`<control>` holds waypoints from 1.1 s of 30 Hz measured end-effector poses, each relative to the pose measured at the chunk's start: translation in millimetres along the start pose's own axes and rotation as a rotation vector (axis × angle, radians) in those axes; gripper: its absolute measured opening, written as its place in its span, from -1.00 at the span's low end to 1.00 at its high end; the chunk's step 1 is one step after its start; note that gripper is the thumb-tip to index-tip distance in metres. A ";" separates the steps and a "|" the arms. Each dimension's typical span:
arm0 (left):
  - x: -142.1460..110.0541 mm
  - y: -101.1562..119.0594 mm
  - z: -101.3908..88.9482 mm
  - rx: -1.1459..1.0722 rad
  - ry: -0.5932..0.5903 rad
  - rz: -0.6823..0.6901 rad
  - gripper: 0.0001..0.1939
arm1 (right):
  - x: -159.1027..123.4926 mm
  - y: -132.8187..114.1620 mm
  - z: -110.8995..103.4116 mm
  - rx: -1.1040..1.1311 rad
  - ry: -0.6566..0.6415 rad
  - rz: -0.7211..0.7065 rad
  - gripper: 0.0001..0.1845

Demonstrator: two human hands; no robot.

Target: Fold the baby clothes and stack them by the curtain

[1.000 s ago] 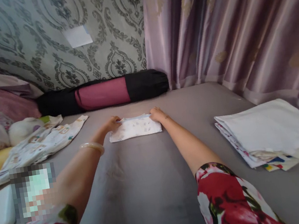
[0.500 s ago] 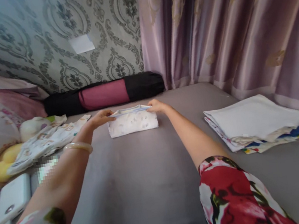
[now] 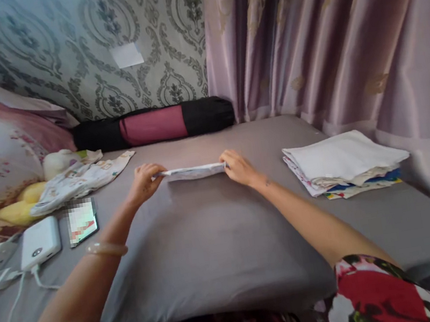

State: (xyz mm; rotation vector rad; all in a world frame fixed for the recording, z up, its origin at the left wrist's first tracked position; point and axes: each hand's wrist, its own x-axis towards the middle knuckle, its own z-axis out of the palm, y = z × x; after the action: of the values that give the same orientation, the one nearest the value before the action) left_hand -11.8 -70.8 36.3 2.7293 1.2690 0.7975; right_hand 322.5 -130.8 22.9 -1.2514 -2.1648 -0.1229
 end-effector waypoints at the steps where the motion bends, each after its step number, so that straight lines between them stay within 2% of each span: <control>1: -12.9 2.9 3.0 0.014 -0.013 0.034 -0.78 | -12.6 -5.3 1.0 -0.020 -0.039 -0.034 -0.77; 4: -42.8 7.2 11.1 0.059 -0.104 0.099 -0.71 | -40.4 -19.5 2.0 -0.066 -0.187 -0.083 -0.71; 7: -58.5 9.1 15.2 0.082 -0.230 0.130 -0.65 | -53.8 -29.3 1.2 -0.091 -0.318 -0.067 -0.63; 12: -63.9 13.3 10.2 0.097 -0.380 0.123 -0.49 | -63.9 -35.2 -2.6 -0.066 -0.418 -0.050 -0.53; 15: -58.1 17.4 6.2 0.092 -0.445 0.021 -0.52 | -60.9 -39.0 -5.0 -0.058 -0.481 0.044 -0.48; 17: -49.9 23.2 7.9 0.082 -0.427 -0.077 -0.59 | -51.4 -45.3 -2.4 -0.075 -0.481 0.142 -0.51; 19: -39.2 32.9 15.1 0.073 -0.354 -0.139 -0.60 | -37.0 -55.4 6.9 -0.084 -0.431 0.217 -0.53; 23: -17.9 60.1 42.9 0.108 -0.240 -0.168 -0.60 | -8.0 -78.5 42.2 -0.069 -0.338 0.238 -0.53; 27: -10.1 76.6 68.2 0.168 -0.228 -0.134 -0.57 | 5.4 -88.1 71.9 -0.077 -0.343 0.283 -0.45; 33: -17.1 69.8 84.0 0.172 -0.300 -0.166 -0.46 | 1.0 -82.3 87.9 -0.094 -0.323 0.285 -0.41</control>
State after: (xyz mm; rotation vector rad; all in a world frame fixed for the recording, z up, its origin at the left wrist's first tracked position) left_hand 67.1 -114.3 -27.9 2.6861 1.5254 0.2636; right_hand 214.3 -142.0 -28.5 -1.7185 -2.2358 0.1051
